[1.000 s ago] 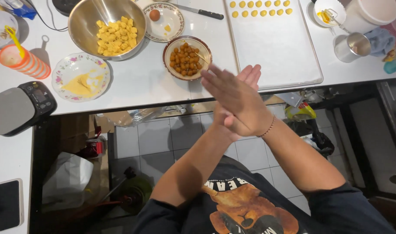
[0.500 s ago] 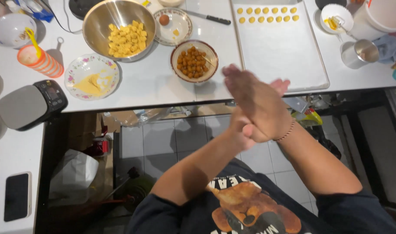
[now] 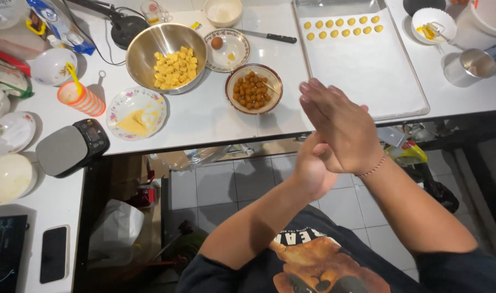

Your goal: Shaping small dough balls by hand, inserting a filling, and placing them on a baking tray.

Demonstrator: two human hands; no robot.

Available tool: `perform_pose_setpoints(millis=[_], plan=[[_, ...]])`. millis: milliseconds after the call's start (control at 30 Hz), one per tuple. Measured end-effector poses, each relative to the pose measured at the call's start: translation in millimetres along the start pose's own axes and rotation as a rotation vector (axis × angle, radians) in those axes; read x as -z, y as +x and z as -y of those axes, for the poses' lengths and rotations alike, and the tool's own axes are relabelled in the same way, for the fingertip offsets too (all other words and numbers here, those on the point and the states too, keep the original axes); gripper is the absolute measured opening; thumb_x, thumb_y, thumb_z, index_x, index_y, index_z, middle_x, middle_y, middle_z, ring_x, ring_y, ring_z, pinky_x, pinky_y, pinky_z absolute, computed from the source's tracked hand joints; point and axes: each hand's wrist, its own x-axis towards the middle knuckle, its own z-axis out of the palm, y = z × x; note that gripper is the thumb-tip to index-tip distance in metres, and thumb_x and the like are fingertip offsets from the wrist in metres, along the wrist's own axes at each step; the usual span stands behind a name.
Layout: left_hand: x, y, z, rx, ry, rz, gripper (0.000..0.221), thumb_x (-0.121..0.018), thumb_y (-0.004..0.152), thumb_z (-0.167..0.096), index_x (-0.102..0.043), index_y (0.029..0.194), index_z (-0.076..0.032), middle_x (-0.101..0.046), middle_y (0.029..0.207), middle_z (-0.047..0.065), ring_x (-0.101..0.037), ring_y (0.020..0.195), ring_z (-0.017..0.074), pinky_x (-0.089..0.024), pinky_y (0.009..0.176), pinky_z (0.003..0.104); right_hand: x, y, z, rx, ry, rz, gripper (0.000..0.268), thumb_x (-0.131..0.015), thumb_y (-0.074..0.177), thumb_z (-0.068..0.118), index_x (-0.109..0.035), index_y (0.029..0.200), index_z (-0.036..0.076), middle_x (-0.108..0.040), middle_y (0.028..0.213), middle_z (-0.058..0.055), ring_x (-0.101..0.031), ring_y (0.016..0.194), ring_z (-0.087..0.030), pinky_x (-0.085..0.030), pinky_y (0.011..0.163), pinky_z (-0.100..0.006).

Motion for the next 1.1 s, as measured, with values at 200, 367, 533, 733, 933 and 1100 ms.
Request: perform_pose_setpoints(millis=[200, 367, 533, 733, 933, 1100], plan=[[-26.1, 25.1, -28.6, 0.260, 0.041, -0.588, 0.048, -0.037, 0.114, -0.040, -0.053, 0.143, -0.005, -0.055, 0.147, 0.010, -0.049, 0.139, 0.0219, -0.035, 0.119, 0.035, -17.4, -0.7, 6.1, 0.121, 0.143, -0.066, 0.073, -0.032, 0.106, 0.048, -0.056, 0.138, -0.013, -0.061, 0.132, -0.036, -0.060, 0.123, -0.057, -0.053, 0.096, -0.060], [-12.7, 30.2, -21.5, 0.124, 0.022, -0.289, 0.043, -0.048, 0.115, -0.035, -0.057, 0.137, 0.000, -0.069, 0.120, 0.003, -0.061, 0.124, 0.0098, -0.041, 0.110, 0.022, -14.4, 22.7, 30.3, 0.035, 0.119, -0.193, 0.072, -0.030, 0.107, 0.046, -0.063, 0.130, -0.014, -0.064, 0.134, -0.031, -0.063, 0.125, -0.051, -0.054, 0.101, -0.053], [43.3, 26.3, -11.8, 0.169, 0.026, -0.113, 0.048, -0.055, 0.111, -0.039, -0.056, 0.140, -0.002, -0.066, 0.133, 0.015, -0.058, 0.133, 0.0211, -0.041, 0.116, 0.028, -12.9, 19.8, 12.2, 0.057, 0.034, -0.147, 0.068, -0.034, 0.106, 0.042, -0.054, 0.142, -0.013, -0.057, 0.141, -0.035, -0.058, 0.130, -0.051, -0.051, 0.102, -0.055], [63.5, 35.5, -5.7, 0.012, 0.145, 0.053, 0.080, -0.046, 0.106, -0.045, -0.018, 0.165, 0.001, -0.016, 0.172, 0.024, -0.014, 0.160, 0.0329, -0.028, 0.122, 0.030, -20.6, 16.8, 27.5, 0.016, 0.157, -0.202, 0.069, -0.030, 0.109, 0.045, -0.065, 0.130, -0.011, -0.062, 0.139, -0.031, -0.061, 0.129, -0.045, -0.053, 0.102, -0.049], [86.8, 35.1, -7.0, 0.197, -0.165, -0.321, 0.042, -0.036, 0.117, -0.028, -0.051, 0.149, -0.005, -0.050, 0.154, 0.013, -0.045, 0.145, 0.0277, -0.043, 0.118, 0.036, 2.8, -1.9, 16.4, -0.373, 0.487, -0.132, 0.093, -0.014, 0.102, 0.065, -0.039, 0.154, -0.007, -0.045, 0.155, -0.029, -0.037, 0.147, -0.042, -0.032, 0.119, -0.050], [72.9, 27.6, 7.3, 0.310, -0.183, -0.516, 0.035, -0.050, 0.110, -0.033, -0.062, 0.136, -0.013, -0.070, 0.126, 0.002, -0.062, 0.121, 0.0150, -0.047, 0.105, 0.030, -2.1, 11.8, 0.3, -0.487, 0.353, 0.202, 0.071, -0.025, 0.110, 0.048, -0.010, 0.164, 0.004, -0.017, 0.173, -0.019, -0.013, 0.162, -0.037, -0.008, 0.133, -0.058]])
